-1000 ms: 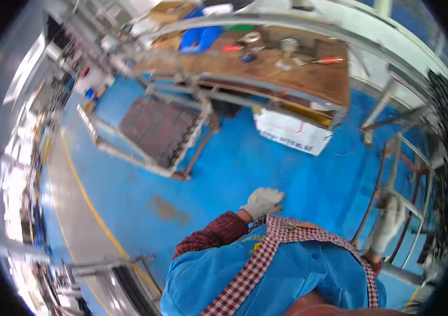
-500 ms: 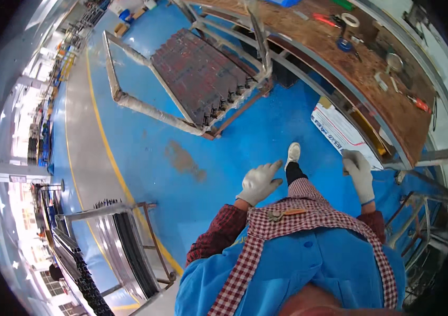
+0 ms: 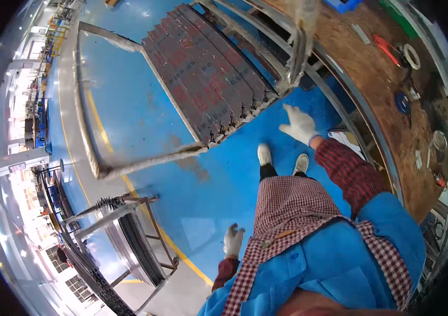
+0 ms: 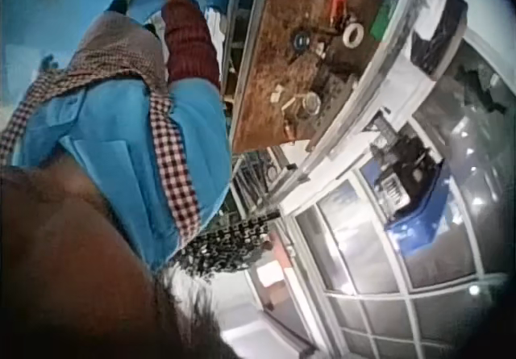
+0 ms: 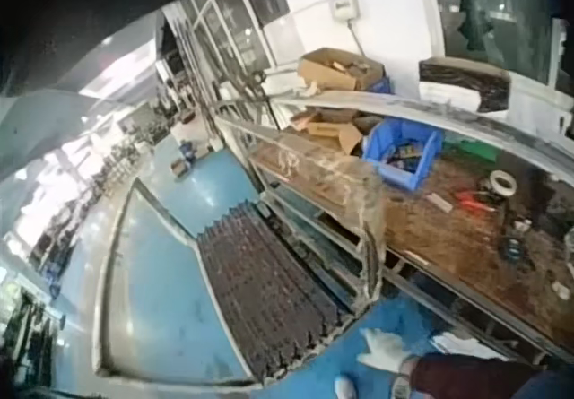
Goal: Operating a machine to process metal rails and then moving them from a workbench to a storage rack.
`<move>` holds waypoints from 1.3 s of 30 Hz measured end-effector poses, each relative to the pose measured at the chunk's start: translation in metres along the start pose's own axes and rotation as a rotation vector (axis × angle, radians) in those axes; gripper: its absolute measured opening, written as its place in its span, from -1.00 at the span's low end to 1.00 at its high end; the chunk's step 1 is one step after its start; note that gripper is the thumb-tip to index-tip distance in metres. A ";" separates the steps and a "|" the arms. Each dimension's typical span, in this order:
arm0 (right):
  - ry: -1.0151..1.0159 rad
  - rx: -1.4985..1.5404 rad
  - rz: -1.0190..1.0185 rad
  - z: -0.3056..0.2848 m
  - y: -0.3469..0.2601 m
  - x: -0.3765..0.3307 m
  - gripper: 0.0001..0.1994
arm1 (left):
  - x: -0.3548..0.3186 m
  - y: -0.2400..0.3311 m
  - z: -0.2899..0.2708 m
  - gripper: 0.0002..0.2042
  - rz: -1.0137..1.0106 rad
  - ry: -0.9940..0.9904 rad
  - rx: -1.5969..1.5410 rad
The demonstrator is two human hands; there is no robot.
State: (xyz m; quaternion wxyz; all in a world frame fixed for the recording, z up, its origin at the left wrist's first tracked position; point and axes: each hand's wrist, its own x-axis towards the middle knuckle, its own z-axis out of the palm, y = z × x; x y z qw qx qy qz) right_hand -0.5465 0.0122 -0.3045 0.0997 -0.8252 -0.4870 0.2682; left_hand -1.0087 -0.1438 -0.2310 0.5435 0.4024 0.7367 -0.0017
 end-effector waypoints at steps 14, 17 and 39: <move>-0.119 -0.564 0.095 0.132 -0.040 0.215 0.02 | 0.119 0.099 -0.041 -0.37 -0.306 -0.052 -0.171; -0.017 -0.647 0.047 0.133 -0.017 0.212 0.03 | 0.145 0.115 -0.052 -0.39 -0.278 -0.089 -0.160; -0.061 -0.335 0.068 0.005 -0.103 0.210 -0.11 | 0.208 0.191 -0.021 -0.40 -0.036 -0.343 -0.011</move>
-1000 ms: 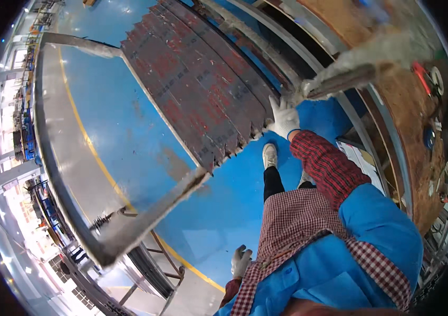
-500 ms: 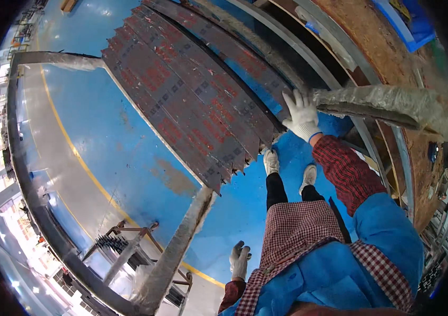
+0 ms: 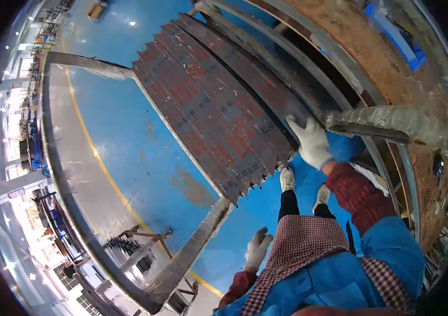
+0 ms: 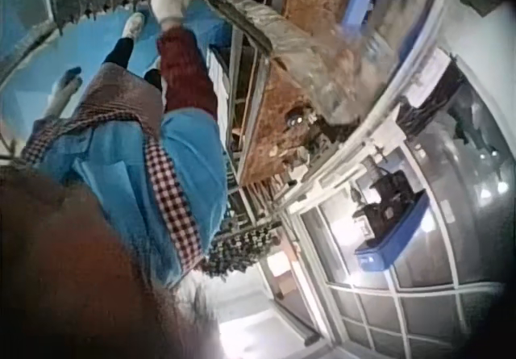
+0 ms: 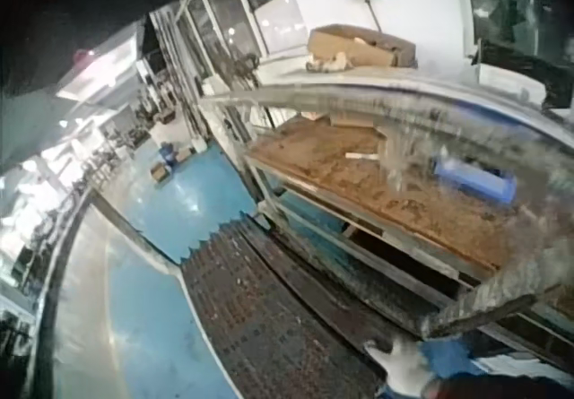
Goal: Operating a machine to process metal rails and then moving them from a workbench to a storage rack.
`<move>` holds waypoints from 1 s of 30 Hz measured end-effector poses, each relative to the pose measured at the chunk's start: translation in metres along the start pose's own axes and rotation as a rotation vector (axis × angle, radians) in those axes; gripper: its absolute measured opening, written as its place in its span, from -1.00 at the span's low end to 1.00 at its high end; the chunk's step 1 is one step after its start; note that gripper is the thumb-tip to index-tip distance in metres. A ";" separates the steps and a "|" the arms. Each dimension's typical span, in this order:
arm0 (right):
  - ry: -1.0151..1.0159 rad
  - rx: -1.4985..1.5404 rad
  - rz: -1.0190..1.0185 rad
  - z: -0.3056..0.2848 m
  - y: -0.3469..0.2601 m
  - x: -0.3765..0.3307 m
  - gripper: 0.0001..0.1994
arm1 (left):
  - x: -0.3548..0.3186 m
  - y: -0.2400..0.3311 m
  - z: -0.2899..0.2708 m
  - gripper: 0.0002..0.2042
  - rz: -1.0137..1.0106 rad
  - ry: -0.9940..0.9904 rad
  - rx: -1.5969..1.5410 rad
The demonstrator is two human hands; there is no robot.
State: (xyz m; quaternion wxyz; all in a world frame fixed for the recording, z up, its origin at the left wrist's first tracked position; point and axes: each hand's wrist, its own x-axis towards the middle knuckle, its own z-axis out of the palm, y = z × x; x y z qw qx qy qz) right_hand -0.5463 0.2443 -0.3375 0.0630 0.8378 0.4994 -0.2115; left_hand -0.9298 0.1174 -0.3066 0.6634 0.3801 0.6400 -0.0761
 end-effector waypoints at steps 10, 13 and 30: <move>0.118 0.207 -0.002 -0.069 0.074 -0.268 -0.29 | 0.197 0.218 0.077 -0.50 0.869 0.041 0.232; 0.023 0.139 0.036 -0.105 0.093 -0.330 -0.35 | 0.186 0.283 0.130 -0.45 0.131 -0.162 -0.672; 0.158 0.160 0.052 -0.066 0.231 -0.623 -0.24 | 0.001 0.104 0.152 -0.68 0.758 -0.259 -0.409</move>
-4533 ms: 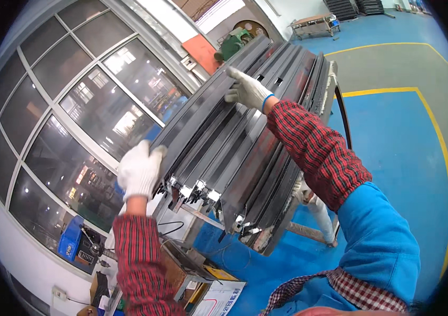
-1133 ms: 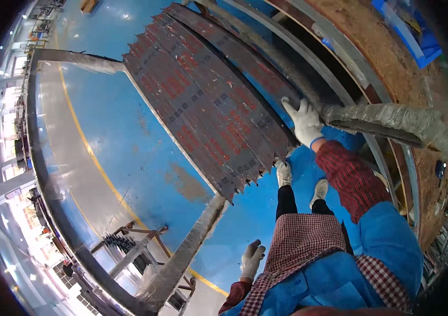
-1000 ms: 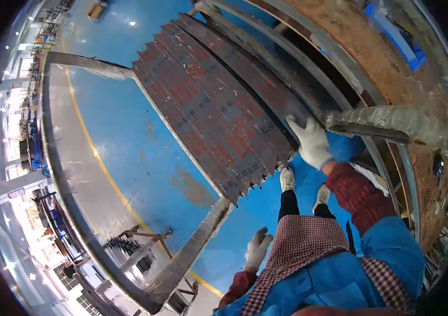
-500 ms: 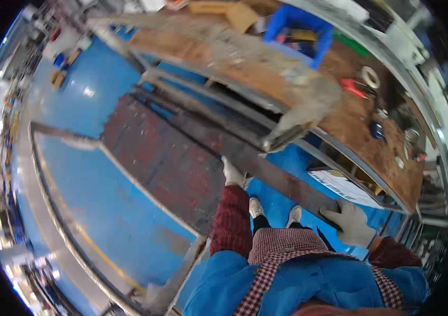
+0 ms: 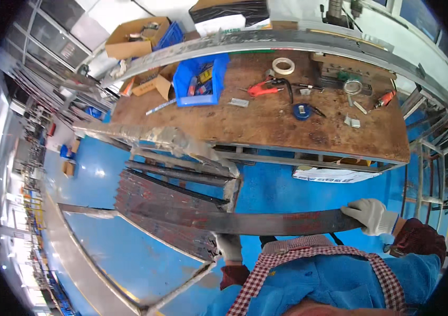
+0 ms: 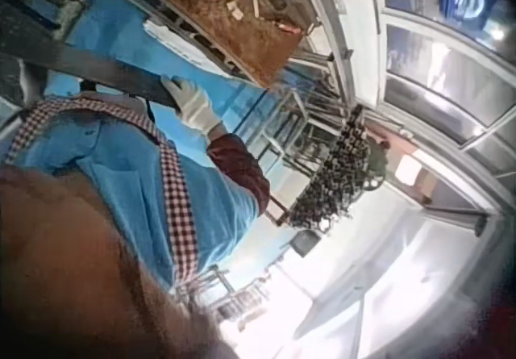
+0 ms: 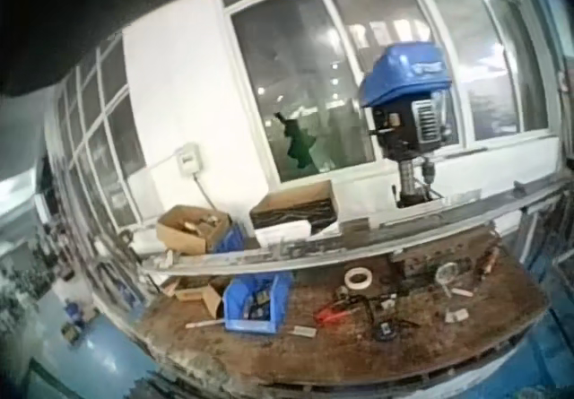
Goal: Operating a machine to process metal rails and then moving them from a workbench to a storage rack.
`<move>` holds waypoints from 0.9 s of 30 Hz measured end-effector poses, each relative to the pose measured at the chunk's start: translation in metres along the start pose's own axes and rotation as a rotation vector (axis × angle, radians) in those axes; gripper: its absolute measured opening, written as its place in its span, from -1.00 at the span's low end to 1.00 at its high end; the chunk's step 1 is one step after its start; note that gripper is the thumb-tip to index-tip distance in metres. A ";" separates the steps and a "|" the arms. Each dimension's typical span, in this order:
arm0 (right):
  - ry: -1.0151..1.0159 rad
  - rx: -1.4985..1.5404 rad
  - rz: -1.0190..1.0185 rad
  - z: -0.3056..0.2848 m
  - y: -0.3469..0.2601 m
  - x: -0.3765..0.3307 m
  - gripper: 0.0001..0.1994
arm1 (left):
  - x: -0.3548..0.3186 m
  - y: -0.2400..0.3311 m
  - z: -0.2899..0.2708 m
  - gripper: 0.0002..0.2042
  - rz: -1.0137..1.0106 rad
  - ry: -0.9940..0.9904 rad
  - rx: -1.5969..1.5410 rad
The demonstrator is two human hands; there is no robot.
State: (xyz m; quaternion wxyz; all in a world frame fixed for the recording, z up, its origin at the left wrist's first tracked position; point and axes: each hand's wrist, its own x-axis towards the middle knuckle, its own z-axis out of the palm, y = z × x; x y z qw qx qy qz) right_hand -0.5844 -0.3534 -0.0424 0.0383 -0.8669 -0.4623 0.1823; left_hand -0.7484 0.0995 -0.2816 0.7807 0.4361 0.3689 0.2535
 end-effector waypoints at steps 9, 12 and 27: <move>0.202 0.249 0.041 0.032 0.092 -0.090 -0.17 | -0.114 0.131 0.165 -0.62 0.176 -0.131 0.009; 0.329 0.435 0.137 0.035 0.115 -0.118 -0.18 | -0.146 0.170 0.294 -0.59 0.086 -0.171 0.040; -0.030 0.992 0.968 -0.019 0.146 -0.234 -0.28 | -0.043 0.051 0.496 -0.66 -0.136 -0.586 0.101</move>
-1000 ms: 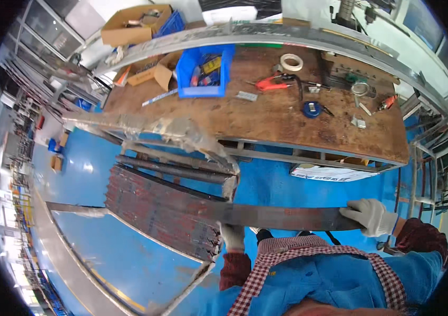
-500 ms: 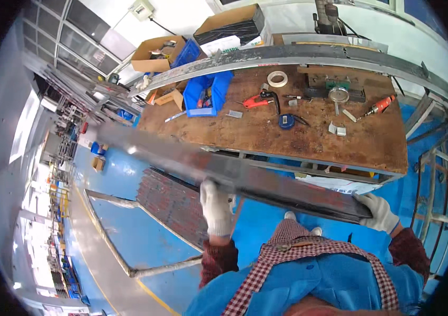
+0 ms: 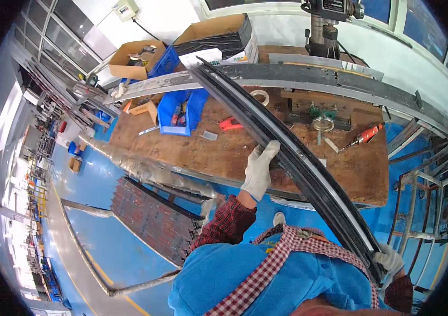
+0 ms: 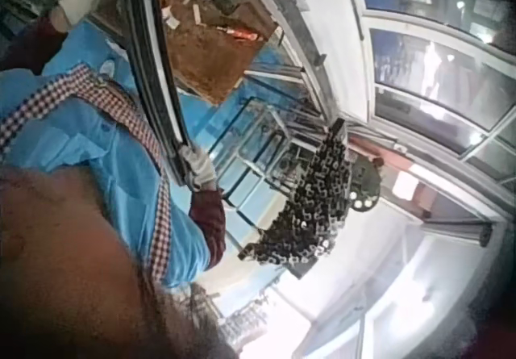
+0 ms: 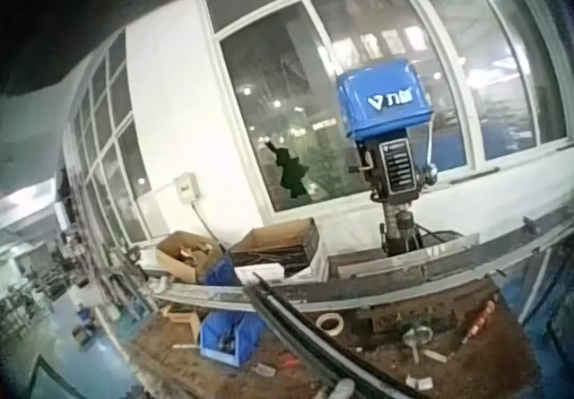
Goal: Operating a machine to process metal rails and then moving them from a workbench to a storage rack.
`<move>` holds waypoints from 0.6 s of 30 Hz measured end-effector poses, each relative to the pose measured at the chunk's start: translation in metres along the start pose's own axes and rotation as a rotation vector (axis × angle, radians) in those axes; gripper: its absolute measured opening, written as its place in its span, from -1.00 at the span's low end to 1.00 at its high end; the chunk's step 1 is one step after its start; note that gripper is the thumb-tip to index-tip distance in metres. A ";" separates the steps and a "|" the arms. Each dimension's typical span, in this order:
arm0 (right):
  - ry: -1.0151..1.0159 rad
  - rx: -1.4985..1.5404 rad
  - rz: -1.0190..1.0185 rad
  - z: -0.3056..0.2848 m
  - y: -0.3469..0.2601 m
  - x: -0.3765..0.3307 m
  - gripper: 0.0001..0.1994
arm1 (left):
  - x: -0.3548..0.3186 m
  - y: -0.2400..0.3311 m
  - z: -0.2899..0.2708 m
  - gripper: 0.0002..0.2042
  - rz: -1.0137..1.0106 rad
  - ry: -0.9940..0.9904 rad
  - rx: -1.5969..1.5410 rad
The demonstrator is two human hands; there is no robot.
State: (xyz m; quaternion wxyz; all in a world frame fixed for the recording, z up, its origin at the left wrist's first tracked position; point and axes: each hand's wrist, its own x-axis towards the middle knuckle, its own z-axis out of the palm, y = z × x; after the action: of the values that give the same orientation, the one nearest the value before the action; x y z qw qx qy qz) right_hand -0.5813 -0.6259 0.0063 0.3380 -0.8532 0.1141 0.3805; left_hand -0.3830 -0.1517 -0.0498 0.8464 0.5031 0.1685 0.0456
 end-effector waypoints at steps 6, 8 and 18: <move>-0.078 -0.042 0.032 -0.055 -0.003 0.026 -0.36 | 0.017 0.008 0.046 -0.61 0.008 0.127 0.088; -0.113 -0.071 0.013 -0.081 -0.005 0.039 -0.39 | 0.021 0.015 0.062 -0.61 0.022 0.156 0.128; -0.279 -0.075 -0.061 -0.189 -0.002 0.126 -0.52 | 0.091 0.018 0.055 -0.64 0.501 0.304 0.789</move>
State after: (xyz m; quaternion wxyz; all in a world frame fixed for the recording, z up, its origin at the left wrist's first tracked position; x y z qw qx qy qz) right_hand -0.3863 -0.7417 0.0066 0.3298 -0.8071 0.0253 0.4890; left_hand -0.2777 -0.1668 -0.0323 0.5201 0.7980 0.1687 0.2533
